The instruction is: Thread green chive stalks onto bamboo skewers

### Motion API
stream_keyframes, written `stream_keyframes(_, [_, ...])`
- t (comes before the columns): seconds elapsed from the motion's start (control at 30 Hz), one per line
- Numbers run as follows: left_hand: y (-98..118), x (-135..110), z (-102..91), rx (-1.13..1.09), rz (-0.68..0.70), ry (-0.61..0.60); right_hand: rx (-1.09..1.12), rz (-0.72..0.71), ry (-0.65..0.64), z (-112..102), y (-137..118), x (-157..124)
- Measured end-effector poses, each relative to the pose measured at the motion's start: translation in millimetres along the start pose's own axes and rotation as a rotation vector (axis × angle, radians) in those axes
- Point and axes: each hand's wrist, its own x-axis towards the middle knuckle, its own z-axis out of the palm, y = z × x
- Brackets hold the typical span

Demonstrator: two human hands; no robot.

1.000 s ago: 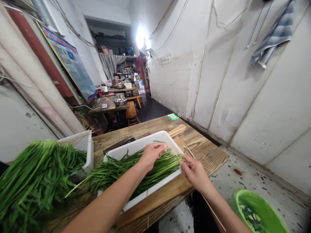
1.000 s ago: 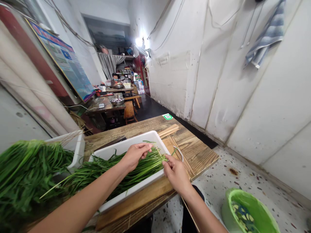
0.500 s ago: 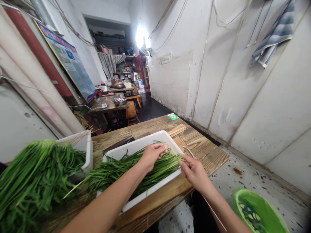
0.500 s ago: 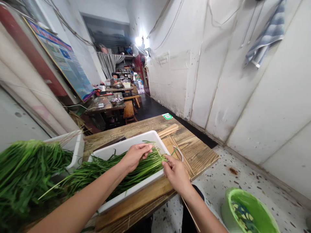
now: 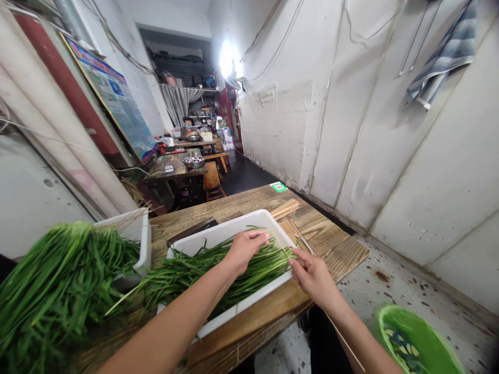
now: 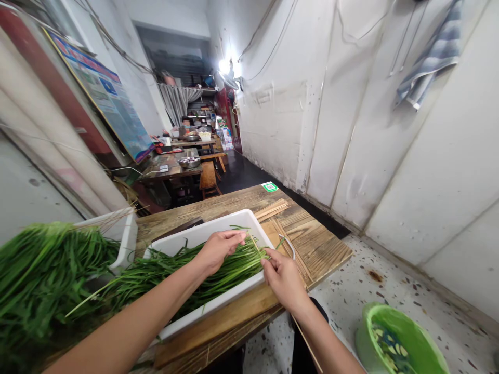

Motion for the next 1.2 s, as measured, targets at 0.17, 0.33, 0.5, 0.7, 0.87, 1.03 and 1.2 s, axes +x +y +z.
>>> stream_keyframes(0.17, [3, 0, 0.7, 0.083, 0.020, 0.026, -0.029, 0.000, -0.018, -2, 0, -1])
stream_keyframes(0.33, [3, -1, 2.5, 0.196, 0.094, 0.021, -0.027, -0.013, -0.027, -1, -4, 0])
stream_keyframes(0.5, [12, -9, 1.0, 0.355, 0.230, -0.308, -0.033, -0.019, 0.005, -3, -10, 1])
stream_keyframes(0.7, [11, -1, -8.9, 0.402, 0.250, -0.271, -0.093, -0.054, 0.024, -5, -3, -22])
stream_keyframes(0.87, [-15, 7, 0.6, 0.712, 0.375, -0.292, -0.011, -0.015, 0.123, 2, 13, -38])
stream_keyframes(1.03, [-13, 5, 2.7, 0.805, 0.415, -0.302, 0.027, -0.002, 0.128, 3, 11, -36])
stream_keyframes(1.2, [-5, 5, -6.1, 1.039, 0.296, -0.207, 0.014, -0.003, 0.134, 2, 10, -36])
